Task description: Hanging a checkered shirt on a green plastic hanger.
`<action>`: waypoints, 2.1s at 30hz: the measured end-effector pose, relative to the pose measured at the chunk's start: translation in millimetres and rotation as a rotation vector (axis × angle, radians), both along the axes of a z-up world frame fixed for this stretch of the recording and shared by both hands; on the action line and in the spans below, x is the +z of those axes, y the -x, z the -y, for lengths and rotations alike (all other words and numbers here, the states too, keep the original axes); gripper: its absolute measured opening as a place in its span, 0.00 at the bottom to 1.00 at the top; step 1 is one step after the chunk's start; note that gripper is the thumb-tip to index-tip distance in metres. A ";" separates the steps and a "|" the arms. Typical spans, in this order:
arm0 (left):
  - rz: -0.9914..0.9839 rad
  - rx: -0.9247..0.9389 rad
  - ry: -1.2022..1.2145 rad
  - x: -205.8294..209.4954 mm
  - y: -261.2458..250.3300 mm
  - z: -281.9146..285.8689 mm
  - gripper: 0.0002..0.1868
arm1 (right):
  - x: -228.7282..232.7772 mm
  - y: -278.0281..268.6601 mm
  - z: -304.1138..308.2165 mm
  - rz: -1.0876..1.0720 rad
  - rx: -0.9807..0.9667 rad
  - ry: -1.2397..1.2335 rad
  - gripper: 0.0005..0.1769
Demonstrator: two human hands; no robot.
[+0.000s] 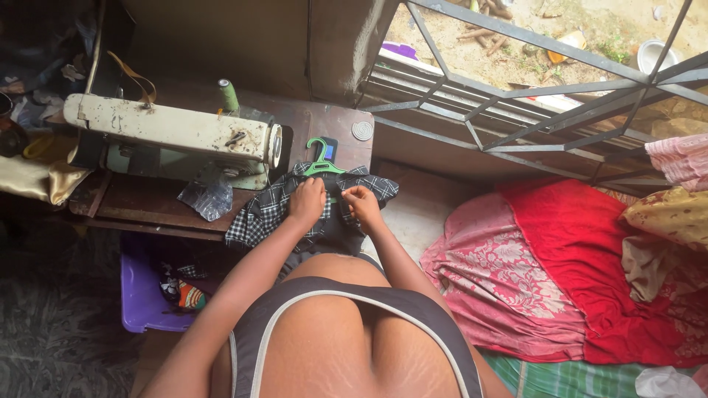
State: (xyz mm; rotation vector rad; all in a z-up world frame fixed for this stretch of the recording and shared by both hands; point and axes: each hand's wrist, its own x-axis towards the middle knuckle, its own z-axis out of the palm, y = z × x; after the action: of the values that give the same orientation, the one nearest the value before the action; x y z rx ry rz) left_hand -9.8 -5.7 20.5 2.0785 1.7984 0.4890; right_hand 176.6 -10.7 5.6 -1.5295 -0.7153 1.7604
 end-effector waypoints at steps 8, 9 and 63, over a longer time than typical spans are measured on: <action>0.641 0.024 0.017 24.3 -1.1 28.8 0.06 | 51.1 21.2 -4.1 0.825 0.155 -0.457 0.21; 0.640 0.027 0.016 29.8 0.7 33.6 0.06 | 42.7 20.4 -3.4 0.823 0.158 -0.459 0.21; 0.906 0.172 0.240 -10.0 -7.7 45.1 0.05 | 11.8 6.1 29.0 0.082 0.102 -0.242 0.06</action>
State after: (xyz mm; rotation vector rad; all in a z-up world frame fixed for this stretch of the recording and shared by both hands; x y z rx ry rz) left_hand -2.1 -50.7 10.5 1.2165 1.3735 1.0006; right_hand 170.5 -39.7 17.4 -1.4277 -1.0248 1.6228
